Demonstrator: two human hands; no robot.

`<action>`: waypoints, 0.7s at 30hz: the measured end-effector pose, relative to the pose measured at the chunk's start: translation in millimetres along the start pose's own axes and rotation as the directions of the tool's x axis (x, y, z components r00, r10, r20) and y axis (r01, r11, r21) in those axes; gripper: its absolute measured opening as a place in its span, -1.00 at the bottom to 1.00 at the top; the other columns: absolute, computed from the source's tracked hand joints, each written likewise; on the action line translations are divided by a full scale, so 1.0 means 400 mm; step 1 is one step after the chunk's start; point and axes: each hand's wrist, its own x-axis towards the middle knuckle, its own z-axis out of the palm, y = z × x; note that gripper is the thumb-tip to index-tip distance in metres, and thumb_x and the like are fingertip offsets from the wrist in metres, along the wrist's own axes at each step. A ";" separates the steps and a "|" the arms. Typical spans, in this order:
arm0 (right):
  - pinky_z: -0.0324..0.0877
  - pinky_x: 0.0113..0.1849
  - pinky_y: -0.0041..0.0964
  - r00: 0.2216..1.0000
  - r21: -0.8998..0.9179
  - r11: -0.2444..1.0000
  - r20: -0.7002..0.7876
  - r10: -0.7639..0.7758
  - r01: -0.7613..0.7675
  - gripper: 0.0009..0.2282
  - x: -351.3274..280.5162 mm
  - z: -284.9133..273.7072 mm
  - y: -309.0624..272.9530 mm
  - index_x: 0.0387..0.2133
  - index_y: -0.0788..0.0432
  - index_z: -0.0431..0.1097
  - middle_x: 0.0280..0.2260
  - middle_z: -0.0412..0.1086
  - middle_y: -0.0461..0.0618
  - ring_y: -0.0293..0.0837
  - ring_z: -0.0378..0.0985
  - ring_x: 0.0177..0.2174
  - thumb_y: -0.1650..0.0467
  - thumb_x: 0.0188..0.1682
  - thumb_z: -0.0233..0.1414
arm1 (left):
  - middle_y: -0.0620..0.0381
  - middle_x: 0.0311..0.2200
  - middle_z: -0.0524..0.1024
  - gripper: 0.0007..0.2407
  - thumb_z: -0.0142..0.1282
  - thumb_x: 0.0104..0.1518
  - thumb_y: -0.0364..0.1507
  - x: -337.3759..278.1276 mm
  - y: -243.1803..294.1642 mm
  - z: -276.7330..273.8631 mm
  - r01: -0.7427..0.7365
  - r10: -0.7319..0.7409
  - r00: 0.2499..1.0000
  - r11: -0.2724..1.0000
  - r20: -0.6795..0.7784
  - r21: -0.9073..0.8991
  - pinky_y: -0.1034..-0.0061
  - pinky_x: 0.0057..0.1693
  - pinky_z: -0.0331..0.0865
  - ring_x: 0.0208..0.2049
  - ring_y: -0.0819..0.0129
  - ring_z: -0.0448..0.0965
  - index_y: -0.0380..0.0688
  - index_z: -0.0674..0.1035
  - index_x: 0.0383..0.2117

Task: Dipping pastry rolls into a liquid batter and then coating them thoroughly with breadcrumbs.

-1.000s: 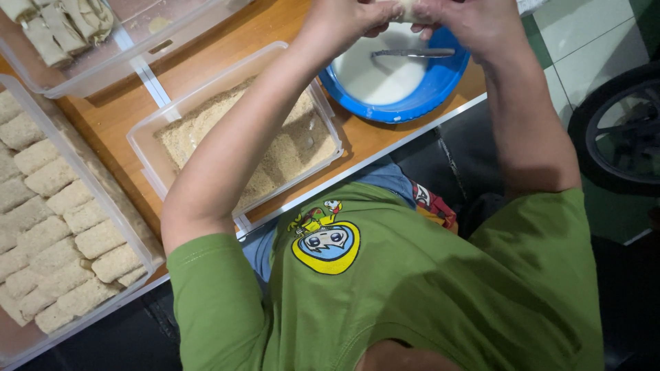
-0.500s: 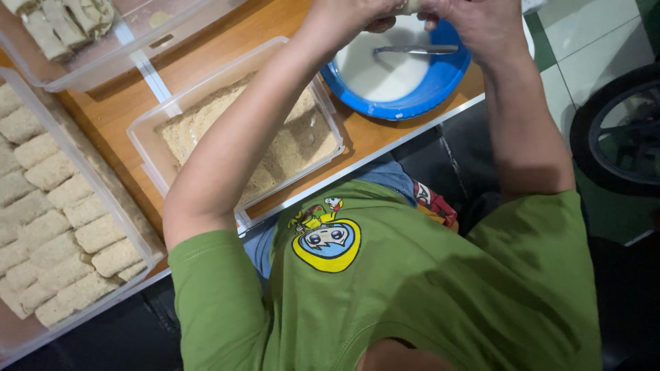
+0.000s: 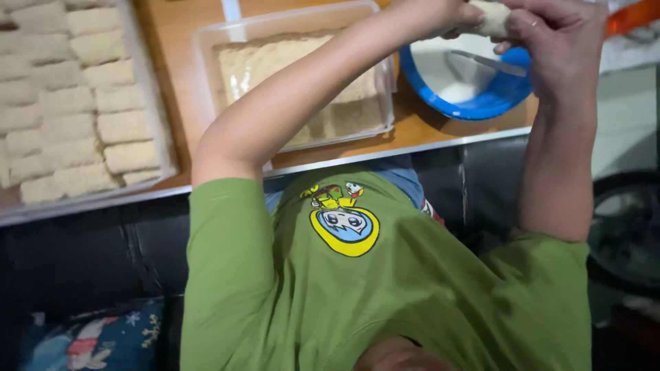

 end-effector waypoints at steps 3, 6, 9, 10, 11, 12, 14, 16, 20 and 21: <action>0.62 -0.18 -0.37 0.993 0.030 0.995 0.060 -0.100 0.099 -0.88 0.020 0.122 -0.098 -0.07 0.41 0.49 -0.17 0.52 0.11 -0.18 0.64 -0.26 0.62 0.17 0.06 | 0.26 -0.59 0.61 -0.78 0.25 0.16 -0.23 -0.144 0.007 -0.094 -0.158 0.190 0.964 0.972 -0.185 0.174 0.60 -0.41 0.51 -0.57 0.60 0.63 -0.08 0.69 -0.25; 0.65 -0.17 -0.33 0.947 -0.041 0.976 0.256 -0.195 0.212 -0.82 0.038 0.228 -0.038 0.04 0.42 0.51 -0.12 0.52 0.12 -0.12 0.66 -0.21 0.66 0.23 0.05 | 0.24 -0.47 0.63 -0.79 0.25 0.21 -0.33 -0.348 -0.039 -0.199 -0.169 0.176 0.966 0.984 -0.190 0.052 0.61 -0.36 0.54 -0.49 0.57 0.64 -0.14 0.66 -0.12; 0.57 -0.23 -0.34 0.895 -0.080 0.959 0.387 -0.221 0.271 -0.84 0.066 0.391 -0.004 -0.02 0.35 0.56 -0.18 0.52 0.06 -0.17 0.59 -0.26 0.62 0.20 0.10 | 0.14 -0.50 0.64 -0.85 0.27 0.16 -0.39 -0.573 0.004 -0.292 0.121 -0.098 0.973 0.987 -0.208 0.102 0.55 -0.31 0.46 -0.46 0.51 0.64 -0.18 0.71 -0.25; 0.57 -0.23 -0.34 0.895 -0.080 0.958 0.386 -0.225 0.276 -0.84 0.070 0.437 0.018 -0.02 0.35 0.56 -0.18 0.52 0.06 -0.17 0.59 -0.26 0.62 0.20 0.10 | 0.14 -0.50 0.64 -0.85 0.27 0.16 -0.39 -0.605 -0.043 -0.289 0.119 -0.095 0.973 0.987 -0.209 0.106 0.55 -0.31 0.46 -0.46 0.51 0.64 -0.18 0.71 -0.25; 0.60 -0.28 -0.37 0.901 -0.050 0.979 0.403 -0.161 0.197 -0.84 0.077 0.483 0.040 -0.03 0.31 0.56 -0.21 0.50 0.01 -0.22 0.61 -0.29 0.60 0.16 0.12 | 0.11 -0.49 0.64 -0.85 0.29 0.14 -0.41 -0.636 -0.089 -0.287 0.127 -0.107 0.966 0.989 -0.234 0.071 0.53 -0.31 0.47 -0.47 0.48 0.64 -0.19 0.71 -0.24; 0.62 -0.33 -0.40 0.901 -0.024 0.993 0.422 -0.098 0.119 -0.83 0.086 0.528 0.061 -0.04 0.26 0.56 -0.24 0.48 -0.04 -0.27 0.62 -0.32 0.57 0.12 0.13 | 0.08 -0.48 0.64 -0.85 0.30 0.12 -0.44 -0.665 -0.136 -0.287 0.132 -0.118 0.959 0.991 -0.259 0.036 0.52 -0.31 0.47 -0.47 0.45 0.64 -0.19 0.70 -0.23; 0.55 -0.40 -0.41 0.901 -0.073 0.996 0.434 -0.007 0.044 -0.83 0.088 0.579 0.086 -0.10 0.22 0.59 -0.30 0.50 -0.06 -0.29 0.59 -0.39 0.55 0.06 0.16 | 0.06 -0.47 0.65 -0.84 0.36 0.04 -0.45 -0.684 -0.198 -0.271 0.129 -0.101 0.944 0.989 -0.313 0.068 0.50 -0.29 0.48 -0.46 0.42 0.65 -0.19 0.72 -0.27; 0.49 -0.47 -0.42 0.893 -0.123 0.992 0.442 0.085 -0.034 -0.84 0.093 0.611 0.100 -0.16 0.18 0.61 -0.36 0.51 -0.07 -0.30 0.57 -0.47 0.52 0.01 0.18 | 0.05 -0.46 0.66 -0.82 0.42 -0.03 -0.46 -0.693 -0.233 -0.266 0.127 -0.083 0.928 0.987 -0.364 0.099 0.49 -0.27 0.50 -0.44 0.40 0.65 -0.19 0.73 -0.31; 0.43 -0.40 -0.26 0.901 -0.333 0.924 0.433 -0.025 0.186 -0.82 0.107 0.631 0.098 -0.18 0.16 0.64 -0.44 0.49 0.05 -0.18 0.54 -0.46 0.50 -0.06 0.25 | 0.02 -0.44 0.68 -0.84 0.39 -0.01 -0.44 -0.691 -0.214 -0.277 0.193 -0.155 0.920 0.978 -0.360 0.073 0.45 -0.23 0.52 -0.43 0.34 0.68 -0.16 0.73 -0.31; 0.41 -0.37 -0.19 0.898 -0.376 0.891 0.435 -0.071 0.252 -0.81 0.111 0.631 0.097 -0.20 0.16 0.65 -0.44 0.48 0.09 -0.12 0.53 -0.44 0.50 -0.10 0.27 | 0.01 -0.43 0.69 -0.84 0.40 -0.02 -0.43 -0.688 -0.200 -0.278 0.244 -0.197 0.910 0.966 -0.365 0.086 0.42 -0.23 0.52 -0.43 0.31 0.69 -0.16 0.73 -0.33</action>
